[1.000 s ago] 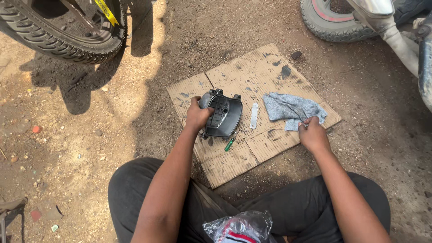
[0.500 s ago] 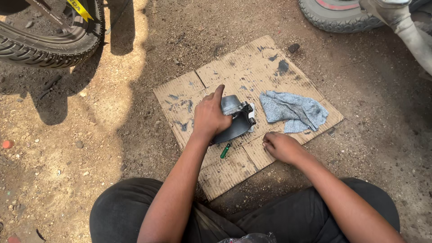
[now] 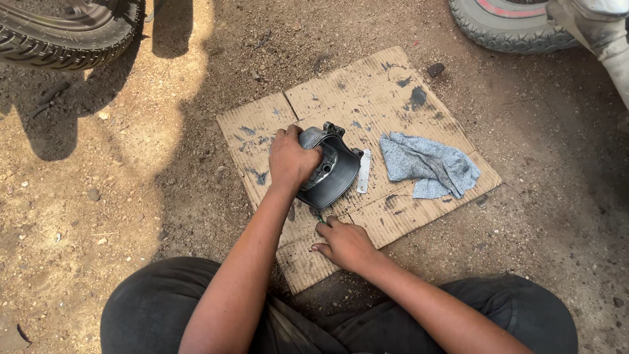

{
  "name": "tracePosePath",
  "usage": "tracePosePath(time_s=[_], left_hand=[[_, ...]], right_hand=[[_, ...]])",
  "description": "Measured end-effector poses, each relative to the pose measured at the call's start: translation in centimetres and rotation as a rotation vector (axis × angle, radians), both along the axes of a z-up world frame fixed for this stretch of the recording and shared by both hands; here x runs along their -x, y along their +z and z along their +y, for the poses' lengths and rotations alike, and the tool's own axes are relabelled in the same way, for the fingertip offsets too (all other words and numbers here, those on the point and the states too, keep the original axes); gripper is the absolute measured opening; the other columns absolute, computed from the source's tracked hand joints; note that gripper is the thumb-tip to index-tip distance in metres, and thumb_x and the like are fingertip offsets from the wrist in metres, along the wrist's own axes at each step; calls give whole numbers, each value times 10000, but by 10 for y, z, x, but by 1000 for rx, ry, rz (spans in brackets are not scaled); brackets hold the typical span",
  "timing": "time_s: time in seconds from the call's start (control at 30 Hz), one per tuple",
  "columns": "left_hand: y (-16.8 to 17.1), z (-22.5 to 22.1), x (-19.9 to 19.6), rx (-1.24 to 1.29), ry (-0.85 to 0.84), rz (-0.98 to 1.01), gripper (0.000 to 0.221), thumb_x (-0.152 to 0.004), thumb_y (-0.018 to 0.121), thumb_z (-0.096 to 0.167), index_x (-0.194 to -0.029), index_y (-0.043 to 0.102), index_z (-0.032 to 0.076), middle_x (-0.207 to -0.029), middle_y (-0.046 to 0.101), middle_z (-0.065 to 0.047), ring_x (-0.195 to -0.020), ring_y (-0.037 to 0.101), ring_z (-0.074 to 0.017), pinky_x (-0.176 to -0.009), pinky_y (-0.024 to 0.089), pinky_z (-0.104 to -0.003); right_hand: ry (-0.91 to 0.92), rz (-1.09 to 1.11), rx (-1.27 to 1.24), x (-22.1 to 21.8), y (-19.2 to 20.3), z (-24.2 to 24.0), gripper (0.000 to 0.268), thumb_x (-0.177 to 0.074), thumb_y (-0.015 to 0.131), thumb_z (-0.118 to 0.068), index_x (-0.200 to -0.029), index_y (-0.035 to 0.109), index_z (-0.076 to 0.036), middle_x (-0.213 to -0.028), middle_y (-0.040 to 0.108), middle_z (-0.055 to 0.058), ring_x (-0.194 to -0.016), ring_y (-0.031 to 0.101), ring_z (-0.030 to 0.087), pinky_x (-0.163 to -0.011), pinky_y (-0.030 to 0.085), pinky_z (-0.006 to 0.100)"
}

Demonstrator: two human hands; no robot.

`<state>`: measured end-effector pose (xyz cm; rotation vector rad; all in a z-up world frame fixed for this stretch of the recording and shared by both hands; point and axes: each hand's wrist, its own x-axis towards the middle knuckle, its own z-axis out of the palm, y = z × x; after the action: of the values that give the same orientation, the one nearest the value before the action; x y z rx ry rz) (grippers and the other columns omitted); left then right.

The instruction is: The person cleans a metal motorcycle engine component by hand using a screwdriver to scrape away dirt and residue and wiping it with a cloth.

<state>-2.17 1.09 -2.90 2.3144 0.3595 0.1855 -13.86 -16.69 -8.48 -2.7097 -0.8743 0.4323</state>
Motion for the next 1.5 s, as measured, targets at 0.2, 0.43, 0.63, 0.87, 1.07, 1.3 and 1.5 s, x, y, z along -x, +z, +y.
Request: tracePosePath(time_s=[0.2,0.43,0.63,0.87,1.07,1.3,1.5], left_hand=[[14,0,1,47,-30,129,594,-685,741,287,-1221,644,51,-1151,711,-239,-1132,654,-380,-993,505,-459],[33,-5,5,-290,-175,36,700,-651,723,304,-1300,601,70,-1106,690,-188,-1058,670,-378,-891,525,-517],[26,7,2,-332,-298,84,756,-689,748,594,-1262,637,113,-1182,679,-154,-1125,656,-353,-929,537,-476],[28,8,0,-333,-467,115,969,-670,623,857,-1364,616,180,-1264,664,-124,-1163,645,-334,-943,524,-474],[24,15,-2,-275,-427,103,929,-703,610,838,-1349,635,170,-1247,685,-132,-1156,653,-332,-952,524,-463],[29,9,-2,-274,-415,98,904,-683,646,800,-1323,644,162,-1228,692,-134,-1130,666,-328,-947,527,-456],[30,4,-2,-301,-409,139,866,-695,654,745,-1327,631,153,-1211,698,-136,-1122,676,-302,-941,534,-444]], right_hand=[[-211,120,42,-25,-7,-21,195,-895,514,-5,-1084,559,-17,-873,674,159,-748,701,282,-687,601,416],[-422,66,-32,-40,34,-42,140,-942,556,-64,-1019,667,-29,-950,704,132,-675,684,225,-634,594,382],[-396,57,-187,-39,35,-34,228,-928,686,-188,-977,601,19,-868,698,163,-665,673,233,-638,575,392],[-139,-370,-294,-53,20,-13,284,-941,635,-131,-1168,595,35,-932,679,230,-730,685,404,-636,571,489],[-154,-359,-58,-59,-5,-10,167,-924,619,-125,-1054,644,-23,-915,691,216,-765,706,406,-666,570,509],[-141,-256,-189,-50,-24,4,149,-906,667,-114,-1003,645,-4,-826,694,205,-686,703,378,-626,578,483],[-299,-233,-221,-58,-11,-3,69,-929,628,-69,-930,635,0,-717,689,182,-587,690,335,-556,574,463]])
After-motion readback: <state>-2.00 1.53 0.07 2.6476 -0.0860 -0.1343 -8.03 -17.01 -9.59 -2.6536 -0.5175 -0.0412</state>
